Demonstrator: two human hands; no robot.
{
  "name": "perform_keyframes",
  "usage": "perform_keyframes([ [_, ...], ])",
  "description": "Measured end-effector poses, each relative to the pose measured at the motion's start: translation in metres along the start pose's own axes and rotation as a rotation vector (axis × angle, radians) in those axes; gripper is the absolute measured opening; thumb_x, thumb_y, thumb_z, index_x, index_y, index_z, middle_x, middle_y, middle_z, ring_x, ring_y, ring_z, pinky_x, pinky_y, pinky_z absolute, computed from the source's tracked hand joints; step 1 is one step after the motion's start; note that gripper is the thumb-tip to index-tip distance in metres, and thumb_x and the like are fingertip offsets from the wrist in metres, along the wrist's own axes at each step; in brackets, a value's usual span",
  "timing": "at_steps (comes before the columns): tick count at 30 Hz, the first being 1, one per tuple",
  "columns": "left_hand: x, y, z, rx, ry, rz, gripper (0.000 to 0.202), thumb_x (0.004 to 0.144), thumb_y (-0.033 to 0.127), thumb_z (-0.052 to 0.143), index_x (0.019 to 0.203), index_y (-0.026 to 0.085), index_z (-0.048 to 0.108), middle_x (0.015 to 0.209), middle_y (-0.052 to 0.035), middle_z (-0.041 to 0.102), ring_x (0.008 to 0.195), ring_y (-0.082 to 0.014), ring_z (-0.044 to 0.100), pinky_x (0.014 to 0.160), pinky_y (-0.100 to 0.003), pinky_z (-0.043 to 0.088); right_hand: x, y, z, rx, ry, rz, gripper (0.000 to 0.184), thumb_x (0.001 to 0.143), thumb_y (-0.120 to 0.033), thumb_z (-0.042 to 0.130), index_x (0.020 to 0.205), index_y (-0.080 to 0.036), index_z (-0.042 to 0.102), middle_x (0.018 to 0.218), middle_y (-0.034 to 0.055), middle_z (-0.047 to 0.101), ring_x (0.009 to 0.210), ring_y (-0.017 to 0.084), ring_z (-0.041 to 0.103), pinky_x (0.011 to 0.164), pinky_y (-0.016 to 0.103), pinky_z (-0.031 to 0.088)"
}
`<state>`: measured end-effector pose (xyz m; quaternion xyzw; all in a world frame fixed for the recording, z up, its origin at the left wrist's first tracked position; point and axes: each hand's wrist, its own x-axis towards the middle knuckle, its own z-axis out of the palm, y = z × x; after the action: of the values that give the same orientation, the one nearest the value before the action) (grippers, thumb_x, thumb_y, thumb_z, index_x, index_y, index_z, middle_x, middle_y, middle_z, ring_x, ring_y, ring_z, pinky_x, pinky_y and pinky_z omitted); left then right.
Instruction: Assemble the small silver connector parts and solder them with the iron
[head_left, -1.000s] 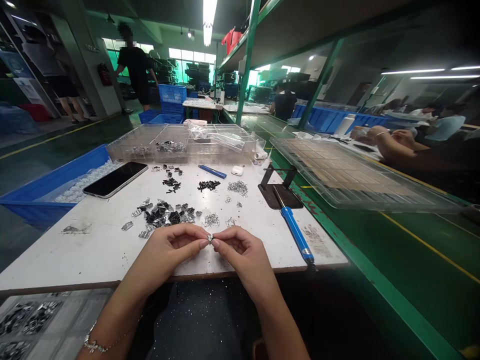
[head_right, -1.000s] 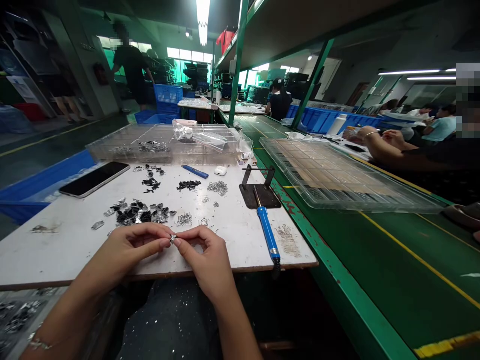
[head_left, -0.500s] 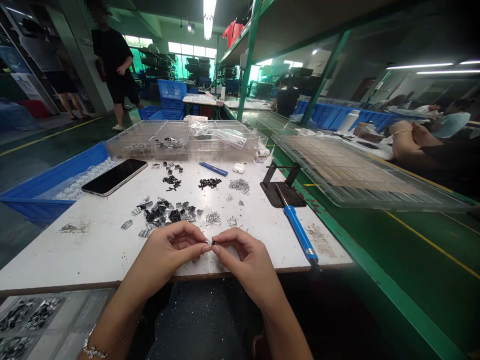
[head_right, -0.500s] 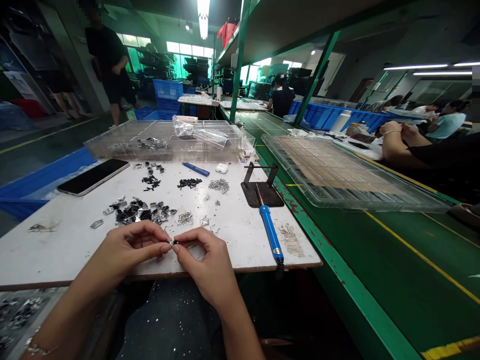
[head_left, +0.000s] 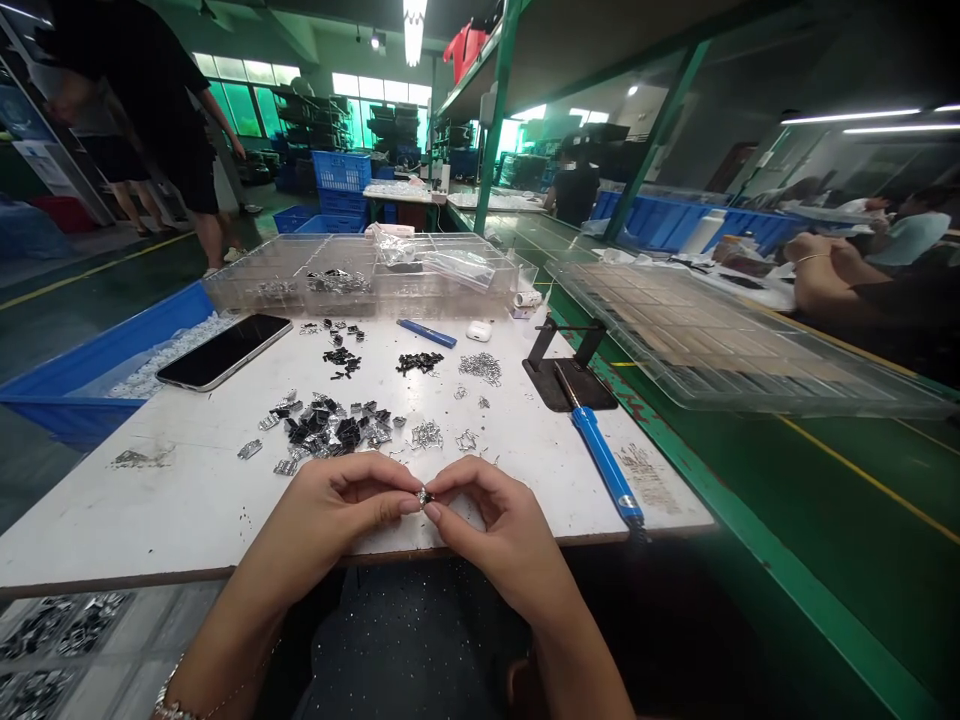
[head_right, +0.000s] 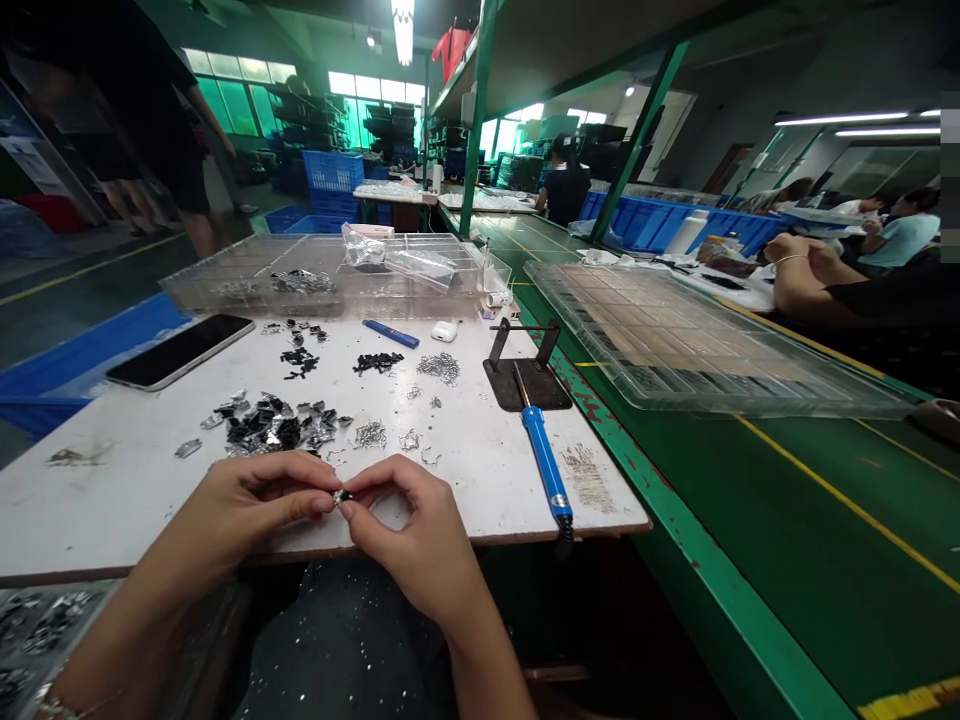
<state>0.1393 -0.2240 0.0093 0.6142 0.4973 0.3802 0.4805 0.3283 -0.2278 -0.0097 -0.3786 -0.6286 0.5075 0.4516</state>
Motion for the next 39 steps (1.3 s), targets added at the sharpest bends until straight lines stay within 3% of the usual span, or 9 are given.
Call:
perform_keyframes([
  [7,-0.0002,-0.0041,0.0014,-0.072,0.026,-0.040,0.012,0.073,0.033,0.073,0.079,0.022,0.072,0.078,-0.0004,0.069,0.074,-0.0142,0.063,0.065,-0.020,0.051,0.0003,-0.0006,-0.0006,0.103,0.000,0.070,0.014,0.080,-0.029,0.068,0.093,-0.023,0.068,0.085,-0.0002,0.067,0.080,0.014,0.061,0.072,0.026,0.048],
  [15,-0.0007,0.0017,0.0027,-0.042,-0.028,0.000,0.014,0.077,0.033,0.070,0.082,0.020,0.068,0.079,-0.0011,0.066,0.075,-0.0147,0.063,0.066,-0.021,0.052,0.0000,0.0007,0.0012,0.028,0.021,0.000,0.013,0.084,-0.027,0.063,0.096,-0.022,0.067,0.093,0.0029,0.066,0.091,0.018,0.061,0.083,0.031,0.048],
  [20,-0.0002,0.0024,0.0038,-0.051,-0.027,-0.016,0.014,0.078,0.033,0.069,0.083,0.021,0.065,0.077,0.0007,0.065,0.073,-0.0129,0.063,0.063,-0.017,0.052,-0.0005,0.0010,0.0023,-0.019,0.040,-0.030,0.012,0.084,-0.022,0.062,0.095,-0.022,0.065,0.092,0.0017,0.066,0.089,0.016,0.061,0.080,0.029,0.048],
  [28,-0.0012,-0.0032,0.0040,-0.038,-0.006,0.013,0.018,0.076,0.032,0.072,0.092,0.024,0.067,0.087,0.0006,0.069,0.081,-0.0144,0.065,0.072,-0.018,0.054,-0.0003,0.0018,0.0055,-0.117,0.066,-0.038,0.012,0.080,-0.013,0.060,0.090,-0.020,0.062,0.087,0.0010,0.065,0.081,0.015,0.061,0.074,0.026,0.049],
  [39,-0.0001,0.0047,0.0055,0.065,-0.065,-0.001,0.024,0.082,0.034,0.064,0.104,0.026,0.067,0.102,-0.0014,0.069,0.093,-0.0179,0.064,0.077,-0.021,0.053,-0.0033,0.0066,0.0078,-0.065,0.161,-0.054,0.009,0.083,-0.018,0.058,0.091,-0.022,0.060,0.088,0.0017,0.063,0.084,0.017,0.060,0.077,0.029,0.048],
])
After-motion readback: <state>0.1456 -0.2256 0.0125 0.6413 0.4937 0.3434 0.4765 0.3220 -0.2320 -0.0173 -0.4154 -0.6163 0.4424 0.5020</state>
